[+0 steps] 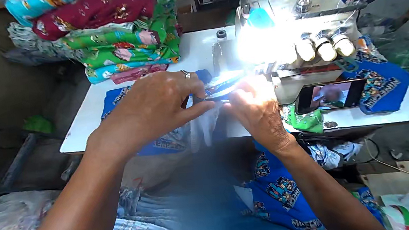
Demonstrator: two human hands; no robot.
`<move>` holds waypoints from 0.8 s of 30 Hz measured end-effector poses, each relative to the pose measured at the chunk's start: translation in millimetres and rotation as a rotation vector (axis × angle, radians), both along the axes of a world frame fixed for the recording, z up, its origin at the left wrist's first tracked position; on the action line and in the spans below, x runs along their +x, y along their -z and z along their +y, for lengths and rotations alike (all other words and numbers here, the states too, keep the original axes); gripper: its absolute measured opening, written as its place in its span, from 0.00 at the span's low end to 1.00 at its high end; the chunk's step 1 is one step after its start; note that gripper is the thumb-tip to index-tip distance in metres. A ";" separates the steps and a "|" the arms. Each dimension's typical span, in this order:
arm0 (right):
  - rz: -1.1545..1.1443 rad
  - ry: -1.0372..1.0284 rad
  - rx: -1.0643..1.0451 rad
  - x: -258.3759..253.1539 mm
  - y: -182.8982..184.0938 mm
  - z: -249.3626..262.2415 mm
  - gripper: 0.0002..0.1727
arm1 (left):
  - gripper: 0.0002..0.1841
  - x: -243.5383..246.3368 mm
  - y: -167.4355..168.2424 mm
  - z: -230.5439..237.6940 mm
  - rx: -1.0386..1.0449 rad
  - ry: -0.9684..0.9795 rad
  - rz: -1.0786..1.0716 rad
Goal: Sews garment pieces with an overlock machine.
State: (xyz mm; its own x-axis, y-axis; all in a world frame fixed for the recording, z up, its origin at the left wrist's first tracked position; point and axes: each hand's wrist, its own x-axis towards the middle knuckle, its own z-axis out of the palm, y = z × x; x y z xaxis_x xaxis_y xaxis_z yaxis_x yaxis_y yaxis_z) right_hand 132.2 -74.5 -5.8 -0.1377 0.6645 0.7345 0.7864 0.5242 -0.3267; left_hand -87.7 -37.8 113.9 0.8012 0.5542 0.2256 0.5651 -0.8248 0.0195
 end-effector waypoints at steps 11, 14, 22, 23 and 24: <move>0.370 -0.236 -0.081 2.4 -0.1 -9.6 0.08 | 0.14 2.5 3.0 -2.9 0.058 0.000 0.056; 0.343 -0.289 -0.071 1.5 0.3 -8.2 0.09 | 0.15 3.5 3.1 -3.2 0.063 -0.007 0.062; 0.483 -0.454 -0.050 -6.8 3.9 -9.9 0.06 | 0.16 1.2 5.9 -1.7 0.054 -0.019 0.049; 0.481 -0.449 -0.052 -5.9 5.2 -10.2 0.06 | 0.16 1.2 6.0 -1.8 0.052 -0.020 0.046; 0.459 -0.418 -0.058 -4.7 6.6 -10.4 0.06 | 0.16 1.2 6.4 -1.8 0.052 -0.020 0.039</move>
State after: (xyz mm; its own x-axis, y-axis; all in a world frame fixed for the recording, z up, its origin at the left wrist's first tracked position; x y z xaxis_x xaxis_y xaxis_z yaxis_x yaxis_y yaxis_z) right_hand 127.5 -84.9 -12.4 -0.0731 0.6630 0.7450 0.2914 0.7286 -0.6198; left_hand -86.5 -39.6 107.5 0.7989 0.5582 0.2237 0.5807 -0.8129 -0.0454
